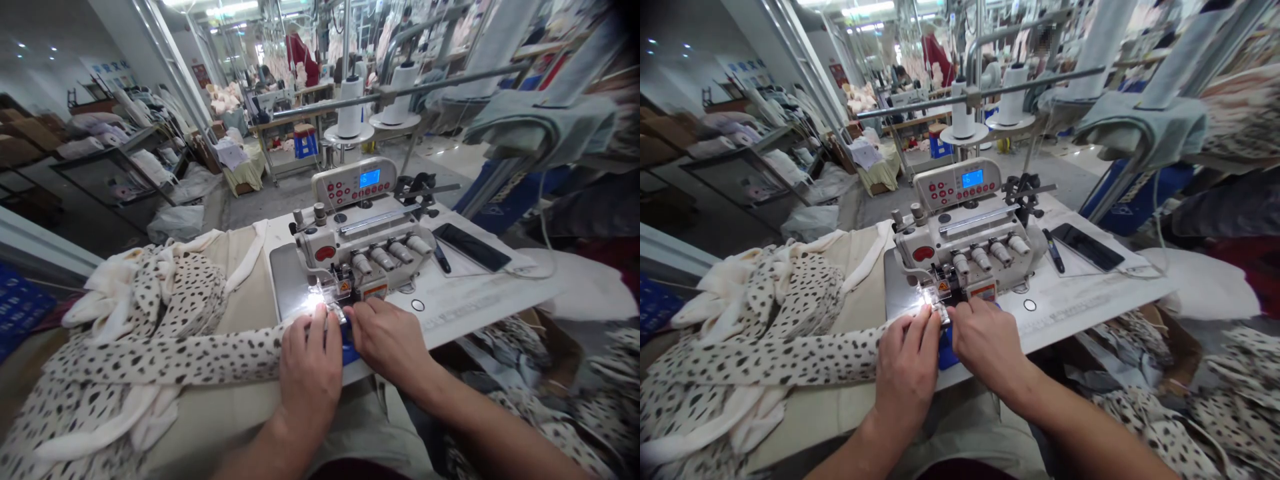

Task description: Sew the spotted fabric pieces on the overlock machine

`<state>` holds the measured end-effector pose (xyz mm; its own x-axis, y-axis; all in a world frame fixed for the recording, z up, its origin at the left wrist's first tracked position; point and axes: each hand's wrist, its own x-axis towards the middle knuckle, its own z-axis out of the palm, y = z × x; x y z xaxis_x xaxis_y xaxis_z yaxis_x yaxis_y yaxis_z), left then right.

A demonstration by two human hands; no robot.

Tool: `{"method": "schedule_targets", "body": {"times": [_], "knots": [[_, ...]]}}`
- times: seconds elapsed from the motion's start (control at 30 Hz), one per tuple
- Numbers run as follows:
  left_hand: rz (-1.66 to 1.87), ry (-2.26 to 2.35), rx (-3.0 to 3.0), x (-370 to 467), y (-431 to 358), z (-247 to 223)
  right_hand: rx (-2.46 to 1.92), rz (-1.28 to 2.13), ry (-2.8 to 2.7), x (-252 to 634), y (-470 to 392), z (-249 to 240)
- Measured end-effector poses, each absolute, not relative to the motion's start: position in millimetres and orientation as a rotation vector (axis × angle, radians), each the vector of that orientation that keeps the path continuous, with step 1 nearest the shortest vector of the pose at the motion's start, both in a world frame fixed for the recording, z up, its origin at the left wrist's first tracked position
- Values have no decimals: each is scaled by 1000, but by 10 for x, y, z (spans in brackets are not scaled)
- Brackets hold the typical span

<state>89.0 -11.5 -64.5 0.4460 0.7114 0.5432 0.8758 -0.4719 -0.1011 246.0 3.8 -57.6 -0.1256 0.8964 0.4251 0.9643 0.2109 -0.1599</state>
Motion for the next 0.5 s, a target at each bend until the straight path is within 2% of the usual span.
{"method": "schedule_targets", "body": {"times": [0.13,0.5], "knots": [[-718,-1411,-2383,861,-72,-665,-1651,-142,-1947,2554,-214,-709],[-776,-1622,-2650,656,285,-401,-1304,393,-1779,2681,-623,-905]]}}
